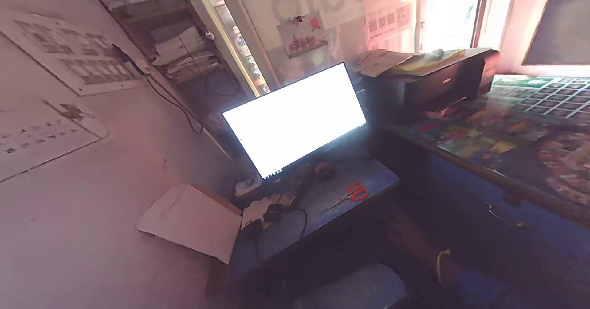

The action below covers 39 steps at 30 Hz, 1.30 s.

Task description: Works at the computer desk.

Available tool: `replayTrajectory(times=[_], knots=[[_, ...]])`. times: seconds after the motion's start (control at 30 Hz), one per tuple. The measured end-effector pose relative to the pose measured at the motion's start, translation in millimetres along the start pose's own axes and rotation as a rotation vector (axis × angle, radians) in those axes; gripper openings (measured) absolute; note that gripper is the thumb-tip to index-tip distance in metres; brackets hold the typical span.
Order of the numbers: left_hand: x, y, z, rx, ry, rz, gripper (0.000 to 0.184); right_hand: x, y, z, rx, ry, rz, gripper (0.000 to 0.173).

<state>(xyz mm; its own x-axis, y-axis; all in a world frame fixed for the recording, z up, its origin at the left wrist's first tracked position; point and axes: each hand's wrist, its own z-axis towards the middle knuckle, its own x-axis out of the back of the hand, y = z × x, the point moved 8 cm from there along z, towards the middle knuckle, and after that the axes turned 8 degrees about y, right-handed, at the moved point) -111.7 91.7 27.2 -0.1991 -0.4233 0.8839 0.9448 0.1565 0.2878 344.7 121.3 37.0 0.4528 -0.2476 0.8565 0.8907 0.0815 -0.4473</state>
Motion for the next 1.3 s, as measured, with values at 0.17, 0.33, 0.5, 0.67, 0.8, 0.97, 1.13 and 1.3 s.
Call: replayTrajectory(times=[0.17, 0.33, 0.5, 0.67, 0.8, 0.97, 1.13, 1.3], knots=[[17.5, 17.0, -1.1, -0.061, 0.126, 0.105, 0.049, 2.1, -4.7, 1.8, -0.060, 0.000, 0.022, 0.052], [20.9, 19.2, -12.4, -0.113, 0.245, 0.057, 0.053, 2.5, -7.3, -0.2, -0.073, -0.031, 0.018, 0.053], [2.6, 9.7, -10.8, -0.131, 0.208, 0.059, 0.055, -2.9, -0.2, 5.5, -0.043, -0.016, -0.016, 0.051], [0.5, 8.0, -10.5, -0.103, 0.200, 0.079, 0.054, -7.5, 2.5, 8.0, -0.023, -0.001, -0.041, 0.051], [-1.0, 7.1, -11.3, -0.084, 0.205, 0.075, 0.054, -6.7, 2.3, 7.8, -0.020, 0.000, -0.039, 0.051], [-6.0, 3.9, -10.6, -0.079, 0.193, 0.067, 0.055, -8.2, 3.7, 7.9, -0.040, -0.021, -0.025, 0.052], [-11.1, 1.4, -11.2, -0.090, 0.211, 0.077, 0.055, -8.4, 5.0, 5.4, -0.045, -0.027, -0.032, 0.053], [-6.5, 4.4, -9.6, -0.102, 0.206, 0.079, 0.054, -8.3, 5.4, 6.1, -0.031, 0.000, -0.026, 0.053]])
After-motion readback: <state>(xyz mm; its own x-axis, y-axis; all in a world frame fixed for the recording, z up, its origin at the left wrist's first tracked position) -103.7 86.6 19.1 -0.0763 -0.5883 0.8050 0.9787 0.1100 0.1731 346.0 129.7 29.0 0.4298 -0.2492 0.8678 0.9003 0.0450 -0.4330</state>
